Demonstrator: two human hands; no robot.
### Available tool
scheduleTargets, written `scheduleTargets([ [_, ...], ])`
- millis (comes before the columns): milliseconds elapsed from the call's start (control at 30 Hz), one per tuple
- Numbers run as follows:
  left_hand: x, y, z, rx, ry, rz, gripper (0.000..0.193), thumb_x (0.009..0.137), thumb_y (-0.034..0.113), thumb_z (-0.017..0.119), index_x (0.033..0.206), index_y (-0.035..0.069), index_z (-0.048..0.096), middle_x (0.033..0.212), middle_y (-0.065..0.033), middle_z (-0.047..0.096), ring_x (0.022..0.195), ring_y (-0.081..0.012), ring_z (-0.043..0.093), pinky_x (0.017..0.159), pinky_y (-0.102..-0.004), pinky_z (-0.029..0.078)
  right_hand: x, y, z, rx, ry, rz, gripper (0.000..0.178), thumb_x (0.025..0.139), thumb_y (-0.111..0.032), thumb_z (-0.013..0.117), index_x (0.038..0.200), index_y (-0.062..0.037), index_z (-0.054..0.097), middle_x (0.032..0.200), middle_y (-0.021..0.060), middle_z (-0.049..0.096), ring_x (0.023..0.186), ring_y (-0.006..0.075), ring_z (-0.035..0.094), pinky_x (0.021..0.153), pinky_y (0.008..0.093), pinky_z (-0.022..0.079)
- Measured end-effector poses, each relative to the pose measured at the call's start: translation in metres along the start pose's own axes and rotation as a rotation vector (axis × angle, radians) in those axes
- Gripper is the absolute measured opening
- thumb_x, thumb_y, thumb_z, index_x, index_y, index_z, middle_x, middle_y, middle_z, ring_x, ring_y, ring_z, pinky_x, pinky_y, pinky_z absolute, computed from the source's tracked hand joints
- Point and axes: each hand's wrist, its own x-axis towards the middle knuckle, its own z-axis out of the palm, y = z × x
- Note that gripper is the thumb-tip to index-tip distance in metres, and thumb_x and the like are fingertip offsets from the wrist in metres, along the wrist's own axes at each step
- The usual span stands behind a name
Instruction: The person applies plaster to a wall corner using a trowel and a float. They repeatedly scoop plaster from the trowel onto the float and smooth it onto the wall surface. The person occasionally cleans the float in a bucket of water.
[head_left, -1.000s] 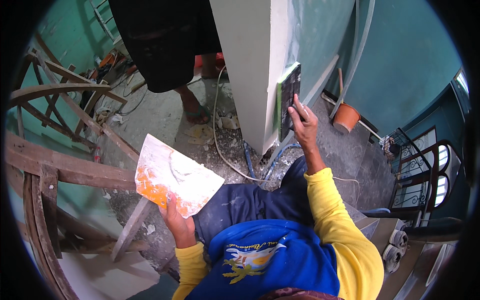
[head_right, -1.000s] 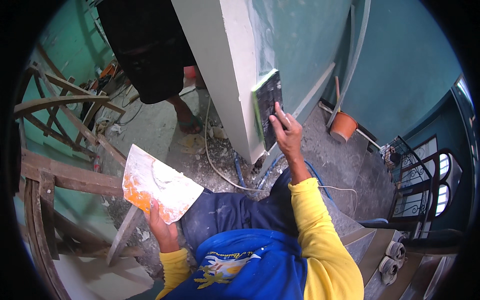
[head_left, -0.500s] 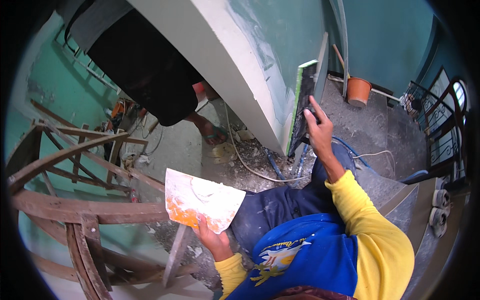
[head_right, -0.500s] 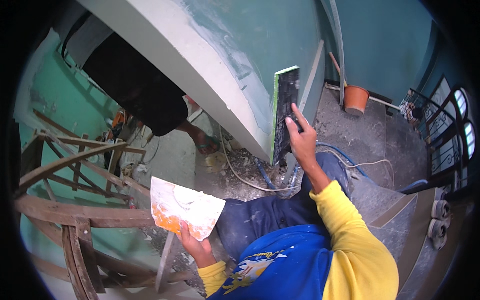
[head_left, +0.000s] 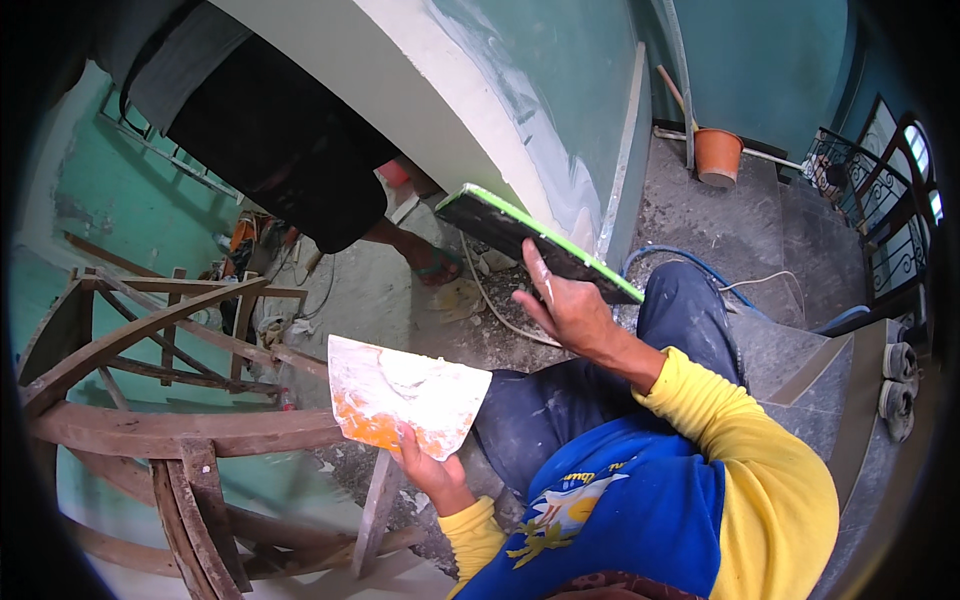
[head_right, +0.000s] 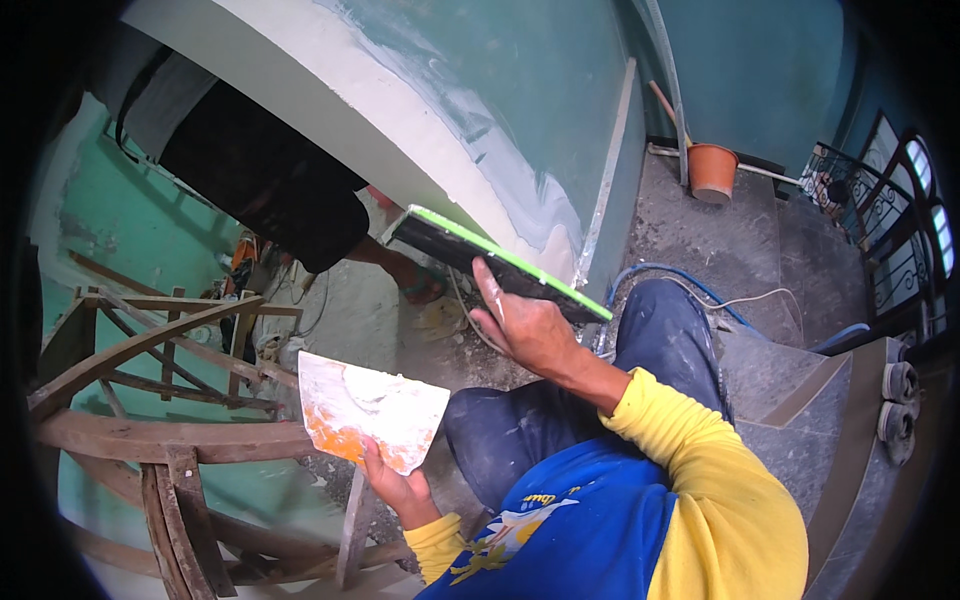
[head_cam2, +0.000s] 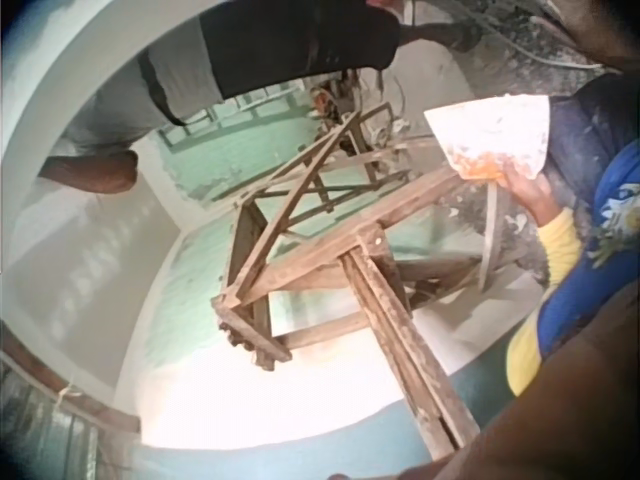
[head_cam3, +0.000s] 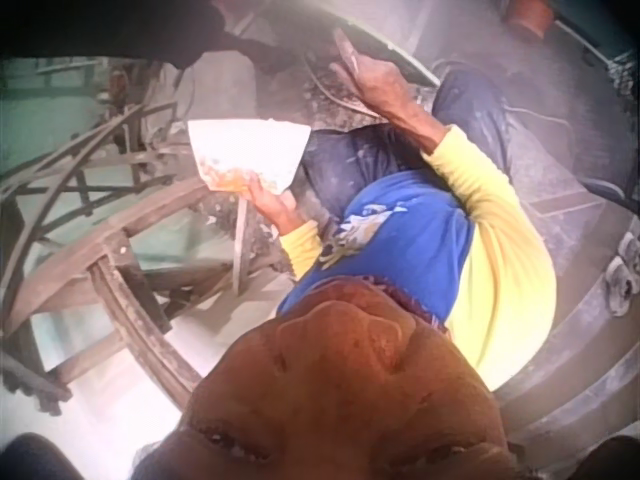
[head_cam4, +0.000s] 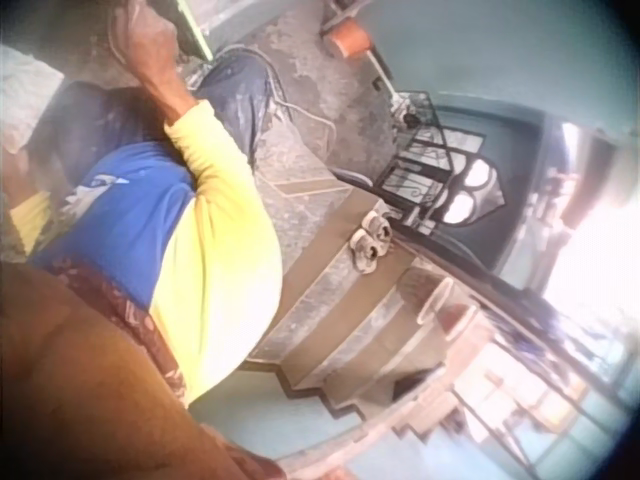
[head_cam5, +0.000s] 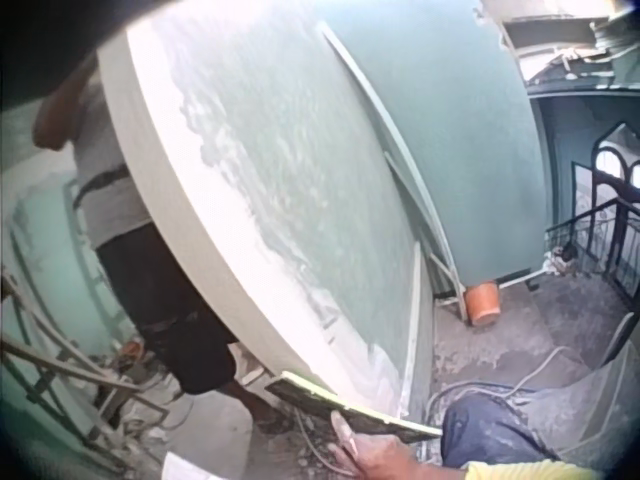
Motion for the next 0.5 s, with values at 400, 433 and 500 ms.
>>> scheduleTargets([
  [400,0.003,-0.009,-0.011,0.013,0.002,0.007,0.059,0.105,0.024,0.059,0.156,0.001,0.037,0.149,-0.0163,0.053,0.132,-0.0307,0.057,0.110,-0.0485,0.048,-0.003,0.021,-0.004,-0.096,-0.290,0.150,0.082,0.094,-0.011,0.069,0.164,-0.0056,0.026,0.070,0.0168,0.061,0.062,0.0371,0.065,0.058,0.0493,0.050],
  [433,0.003,-0.010,-0.012,0.008,0.003,0.004,0.059,0.105,0.024,0.058,0.156,0.001,0.037,0.149,-0.0164,0.053,0.132,-0.0307,0.057,0.110,-0.0485,0.048,-0.010,0.023,-0.004,-0.093,-0.280,0.144,0.082,0.094,-0.011,0.069,0.163,-0.0053,0.026,0.071,0.0169,0.061,0.062,0.0371,0.065,0.058,0.0496,0.050],
  [500,0.000,-0.008,-0.010,0.004,0.029,0.019,0.059,0.105,0.023,0.058,0.156,0.001,0.037,0.149,-0.0166,0.053,0.132,-0.0308,0.057,0.110,-0.0484,0.048,-0.010,0.014,-0.011,-0.081,-0.261,0.124,0.082,0.094,-0.010,0.069,0.163,-0.0046,0.026,0.071,0.0170,0.061,0.064,0.0372,0.066,0.059,0.0503,0.051],
])
